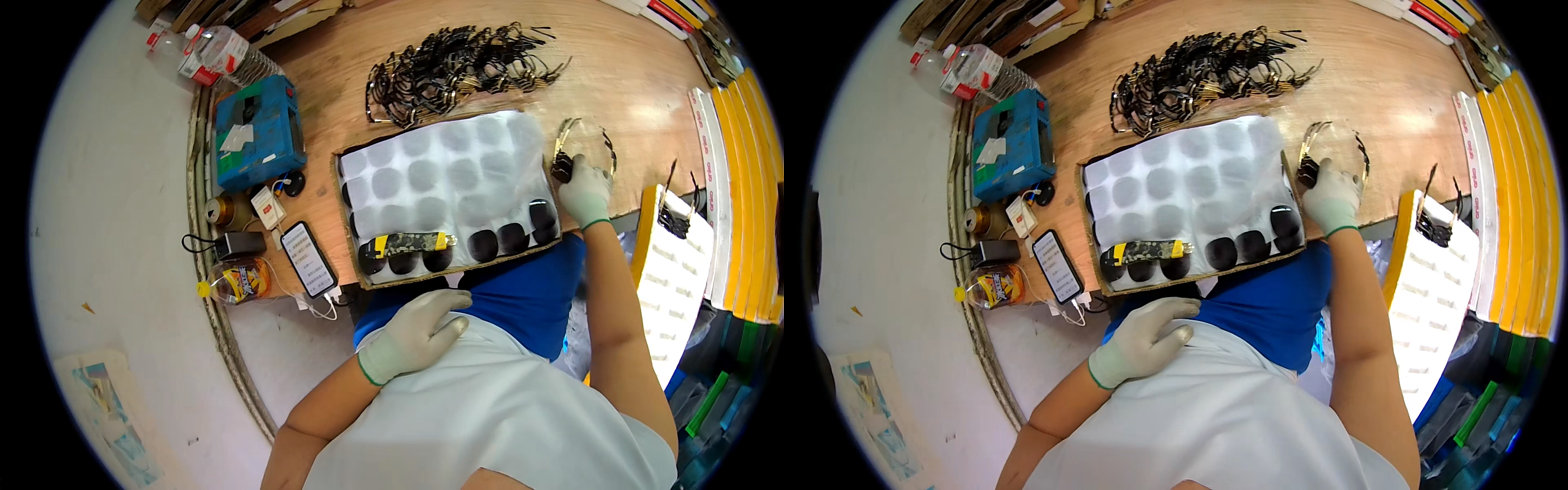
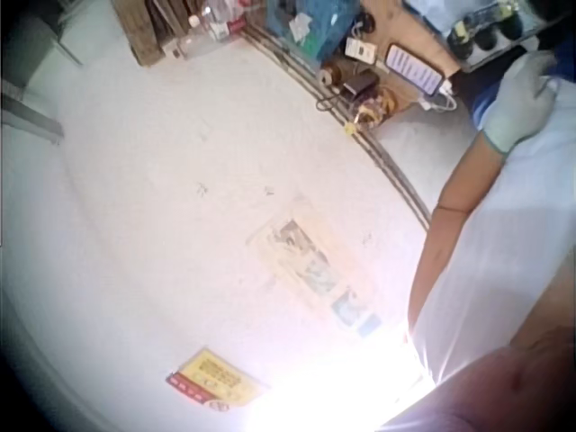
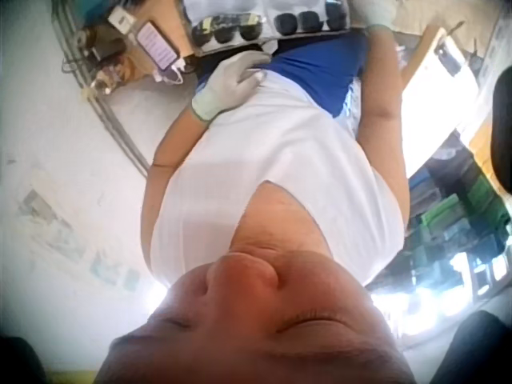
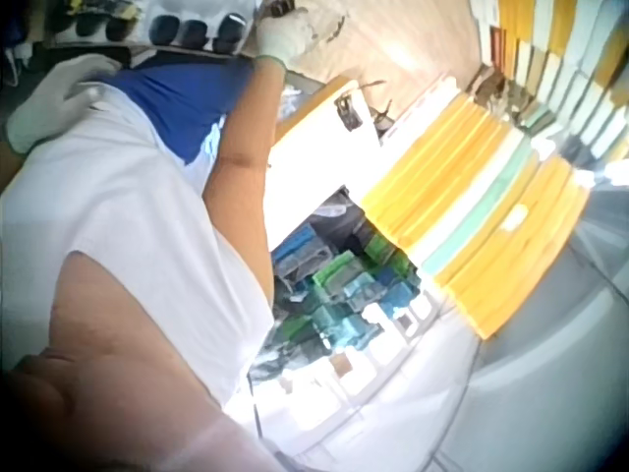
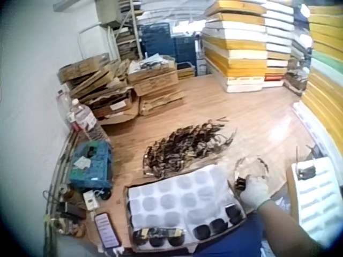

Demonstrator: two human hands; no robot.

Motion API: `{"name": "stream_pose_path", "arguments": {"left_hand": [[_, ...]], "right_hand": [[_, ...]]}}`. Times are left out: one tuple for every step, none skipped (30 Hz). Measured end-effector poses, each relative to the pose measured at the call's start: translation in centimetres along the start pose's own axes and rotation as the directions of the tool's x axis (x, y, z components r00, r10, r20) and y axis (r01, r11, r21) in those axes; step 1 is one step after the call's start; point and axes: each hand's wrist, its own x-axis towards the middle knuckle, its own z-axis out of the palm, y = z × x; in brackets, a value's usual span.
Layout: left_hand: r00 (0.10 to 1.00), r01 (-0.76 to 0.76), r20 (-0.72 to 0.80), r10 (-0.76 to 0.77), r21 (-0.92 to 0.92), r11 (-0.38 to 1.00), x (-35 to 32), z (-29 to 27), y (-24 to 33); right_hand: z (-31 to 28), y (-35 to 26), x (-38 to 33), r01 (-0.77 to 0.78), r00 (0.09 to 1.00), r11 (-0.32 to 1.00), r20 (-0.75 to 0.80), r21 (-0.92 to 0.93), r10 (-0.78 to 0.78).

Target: The person assembles sunglasses by inserting dark lenses into metal frames. They pick up a frame, insert a lens, and place the completed unit into a white foam tray. The process is repeated for multiple units.

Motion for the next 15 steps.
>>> {"name": "stream_pose_path", "arguments": {"left_hand": [[1.000,0.002,0.001,-0.002,0.017,1.000,-0.3,0.0,-0.1],[1.000,-0.011,0.013,0.011,0.031,0.999,-0.3,0.2,-0.2],[0.999,-0.020,0.027,0.018,0.059,0.998,-0.4,0.2,-0.4],[0.999,-0.041,0.012,0.040,0.046,0.998,-0.3,0.2,-0.3],[0.999,-0.045,0.013,0.045,0.064,0.997,-0.2,0.3,-0.5],[1.000,0.006,-0.003,-0.006,0.033,0.999,-0.4,0.7,-0.7],[0.999,0.049,0.020,-0.050,0.054,0.997,0.2,0.9,0.2],[0.994,0.109,0.016,-0.109,-0.022,0.994,0.5,1.7,0.3],[0.994,0.103,0.042,-0.101,-0.026,0.994,1.0,2.4,0.4],[0.993,0.103,0.061,-0.101,-0.026,0.994,1.6,3.1,0.5],[0.991,0.115,0.067,-0.113,-0.028,0.993,2.2,3.7,0.8],[0.987,0.139,0.088,-0.136,-0.028,0.990,3.1,4.6,1.3],[0.985,0.131,0.120,-0.128,-0.017,0.991,3.8,5.3,1.7],[0.981,0.126,0.152,-0.124,-0.004,0.992,4.6,6.0,2.1],[0.976,0.126,0.176,-0.125,0.005,0.992,5.3,6.6,2.5]], "right_hand": [[0.3,0.6,0.0,-0.028,1.000,0.999,-0.013,0.024,0.028],[0.2,0.8,-0.3,-0.007,0.999,0.998,-0.040,0.069,0.010],[-0.2,1.0,-0.7,-0.004,0.997,0.995,-0.078,0.104,0.012],[0.2,1.7,-1.1,0.031,0.989,0.981,-0.146,0.194,-0.002],[-1.1,2.0,-1.6,0.029,0.998,0.978,-0.058,0.205,-0.017],[-2.0,1.8,-2.5,0.034,0.997,0.969,-0.080,0.245,-0.014],[-0.7,2.9,-2.6,0.068,0.980,0.976,-0.196,0.206,-0.027],[-0.7,4.0,-3.5,0.140,0.952,0.967,-0.299,0.214,-0.071],[-0.6,5.5,-4.5,0.219,0.909,0.953,-0.398,0.208,-0.122],[-1.1,7.6,-5.6,0.227,0.915,0.945,-0.383,0.234,-0.125],[-2.3,9.2,-6.6,0.251,0.919,0.932,-0.366,0.263,-0.144],[-3.9,11.7,-8.1,0.240,0.908,0.939,-0.398,0.247,-0.128],[-3.8,14.7,-9.0,0.243,0.854,0.938,-0.513,0.247,-0.086],[-2.8,18.4,-9.4,0.184,0.826,0.958,-0.564,0.221,-0.029],[-1.7,22.3,-9.4,0.132,0.792,0.972,-0.611,0.194,0.015]]}}
